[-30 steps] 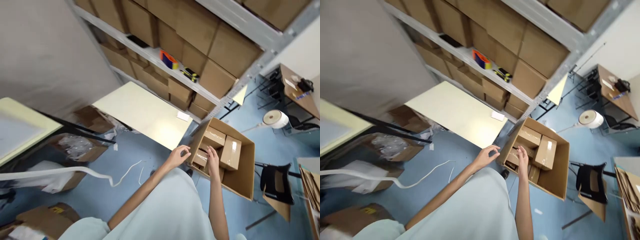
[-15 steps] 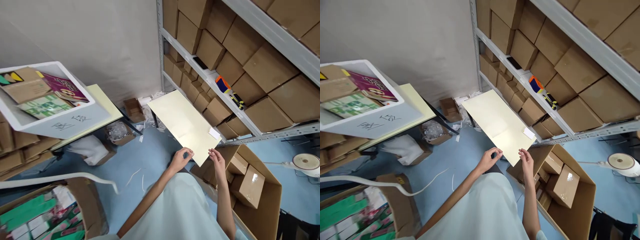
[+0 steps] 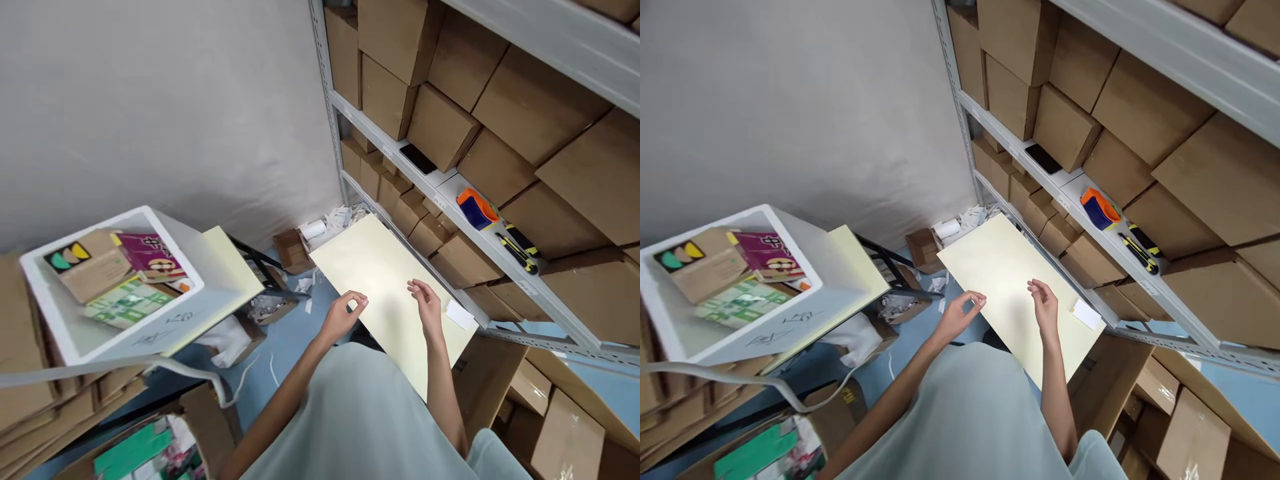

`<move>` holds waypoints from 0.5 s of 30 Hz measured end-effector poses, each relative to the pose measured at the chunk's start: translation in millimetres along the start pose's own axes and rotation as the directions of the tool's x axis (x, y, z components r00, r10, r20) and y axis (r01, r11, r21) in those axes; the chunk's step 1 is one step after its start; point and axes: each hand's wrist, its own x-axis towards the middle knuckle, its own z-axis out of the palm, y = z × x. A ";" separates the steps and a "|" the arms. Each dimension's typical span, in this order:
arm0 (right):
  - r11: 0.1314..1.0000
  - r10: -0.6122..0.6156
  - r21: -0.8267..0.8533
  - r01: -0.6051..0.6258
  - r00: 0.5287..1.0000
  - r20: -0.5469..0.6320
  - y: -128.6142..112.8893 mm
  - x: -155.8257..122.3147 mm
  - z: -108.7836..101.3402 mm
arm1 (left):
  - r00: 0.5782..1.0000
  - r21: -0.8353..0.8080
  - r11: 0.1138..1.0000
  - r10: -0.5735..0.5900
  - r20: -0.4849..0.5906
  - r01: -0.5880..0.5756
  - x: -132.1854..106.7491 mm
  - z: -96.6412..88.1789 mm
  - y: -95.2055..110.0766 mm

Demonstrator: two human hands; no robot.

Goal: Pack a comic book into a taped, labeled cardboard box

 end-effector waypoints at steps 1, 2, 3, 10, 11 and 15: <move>1.000 -0.023 -0.003 0.023 1.000 0.005 -8.4 15.8 9.9 | 1.000 0.011 1.000 -0.003 -0.008 0.003 15.4 -4.9 -1.8; 0.999 -0.044 -0.005 0.044 0.999 0.010 -16.0 30.1 19.5 | 1.000 0.017 1.000 -0.007 -0.017 0.007 29.7 -8.8 -4.0; 0.998 -0.061 -0.005 0.061 0.998 0.016 -22.7 42.6 28.8 | 1.000 0.020 1.000 -0.014 -0.024 0.014 42.8 -11.7 -6.4; 0.998 -0.063 -0.018 0.064 0.998 0.010 -43.3 89.3 76.9 | 0.994 0.055 0.998 -0.034 0.102 0.029 122.7 -13.2 -46.5; 0.998 -0.057 -0.028 0.057 0.998 -0.011 -43.3 92.3 81.1 | 0.993 0.076 0.997 -0.027 0.113 0.019 137.2 -13.7 -56.6; 0.998 -0.010 -0.062 0.002 0.991 -0.135 -43.2 101.3 97.0 | 0.999 0.188 0.982 -0.018 0.043 0.009 209.0 -18.5 -97.0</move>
